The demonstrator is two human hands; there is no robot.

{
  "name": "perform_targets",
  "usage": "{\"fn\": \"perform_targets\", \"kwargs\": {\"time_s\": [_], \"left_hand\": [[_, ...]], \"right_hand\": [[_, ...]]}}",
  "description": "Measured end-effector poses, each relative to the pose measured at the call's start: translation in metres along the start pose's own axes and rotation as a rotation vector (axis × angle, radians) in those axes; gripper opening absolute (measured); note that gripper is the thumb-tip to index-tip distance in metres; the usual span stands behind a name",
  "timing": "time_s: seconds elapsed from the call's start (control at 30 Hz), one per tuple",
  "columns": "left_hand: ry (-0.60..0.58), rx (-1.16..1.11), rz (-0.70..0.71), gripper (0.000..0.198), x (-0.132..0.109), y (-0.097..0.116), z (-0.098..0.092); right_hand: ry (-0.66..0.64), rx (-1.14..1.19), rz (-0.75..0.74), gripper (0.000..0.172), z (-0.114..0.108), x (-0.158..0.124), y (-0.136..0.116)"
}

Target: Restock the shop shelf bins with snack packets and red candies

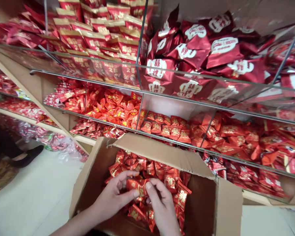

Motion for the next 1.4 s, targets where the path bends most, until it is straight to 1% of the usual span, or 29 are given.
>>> {"fn": "perform_targets", "kwargs": {"time_s": [0.1,0.13,0.2,0.27,0.33,0.4,0.47,0.53,0.67,0.8,0.9,0.97,1.07,1.1,1.13,1.2,1.23,1.27,1.33,1.4], "left_hand": [[-0.003,-0.187,-0.033,0.025,0.002,0.003,-0.001],[0.001,-0.230,-0.040,0.024,0.003,0.004,-0.001],[0.047,-0.259,-0.043,0.025,0.005,0.007,-0.002],[0.094,-0.221,-0.016,0.022,0.006,0.011,-0.004],[0.087,-0.146,0.034,0.019,0.007,0.016,-0.004],[0.031,-0.075,0.076,0.017,0.008,0.020,-0.002],[0.009,-0.049,0.098,0.017,0.009,0.024,0.000],[0.029,-0.091,0.099,0.019,0.011,0.027,0.003],[0.011,-0.257,0.060,0.034,0.015,0.033,0.014],[0.068,-0.355,0.038,0.043,0.018,0.035,0.016],[0.069,-0.358,0.062,0.044,0.020,0.036,0.012],[0.049,-0.332,0.093,0.044,0.021,0.039,0.008],[-0.013,-0.271,0.120,0.043,0.020,0.042,0.006],[-0.027,-0.250,0.126,0.043,0.019,0.043,0.006],[-0.031,-0.235,0.135,0.043,0.018,0.044,0.006],[-0.027,-0.234,0.163,0.046,0.016,0.045,0.006],[-0.029,-0.242,0.175,0.046,0.015,0.045,0.007],[-0.035,-0.243,0.185,0.044,0.014,0.046,0.007],[-0.030,-0.220,0.206,0.036,0.013,0.047,0.005],[0.016,-0.180,0.251,0.034,0.013,0.049,-0.001]], "right_hand": [[0.065,0.101,-0.039,0.021,0.006,0.001,0.001],[0.077,0.157,-0.048,0.020,0.009,0.001,0.001],[0.075,0.284,-0.035,0.019,0.015,0.002,0.001],[0.060,0.357,-0.008,0.018,0.019,0.004,0.000],[0.054,0.326,-0.025,0.020,0.018,0.007,-0.003],[0.037,0.239,-0.063,0.027,0.014,0.010,-0.008],[0.011,0.175,-0.076,0.029,0.011,0.011,-0.012],[0.027,0.179,-0.059,0.027,0.008,0.011,-0.016],[0.123,0.318,-0.057,0.020,0.010,0.011,-0.023],[0.109,0.447,-0.078,0.014,0.017,0.010,-0.027],[0.081,0.490,-0.079,0.014,0.017,0.011,-0.028],[0.026,0.412,-0.079,0.015,0.013,0.013,-0.030],[-0.120,0.159,-0.101,0.031,0.005,0.016,-0.032],[-0.156,0.073,-0.112,0.031,0.002,0.017,-0.034],[-0.176,0.000,-0.127,0.027,-0.001,0.018,-0.035],[-0.181,-0.097,-0.173,0.020,-0.003,0.018,-0.040],[-0.180,-0.117,-0.207,0.019,-0.003,0.018,-0.044],[-0.188,-0.130,-0.241,0.019,-0.002,0.017,-0.049],[-0.255,-0.154,-0.286,0.017,0.006,0.016,-0.061],[-0.334,-0.192,-0.292,0.017,0.014,0.021,-0.077]]}}
Point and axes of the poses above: each hand's wrist, its own x-axis towards the middle knuckle, its own z-axis out of the palm, y = z × x, the point moved 3 cm from there along x, towards the middle knuckle, and after that the axes turned 6 degrees about x, right-handed, at the moved point
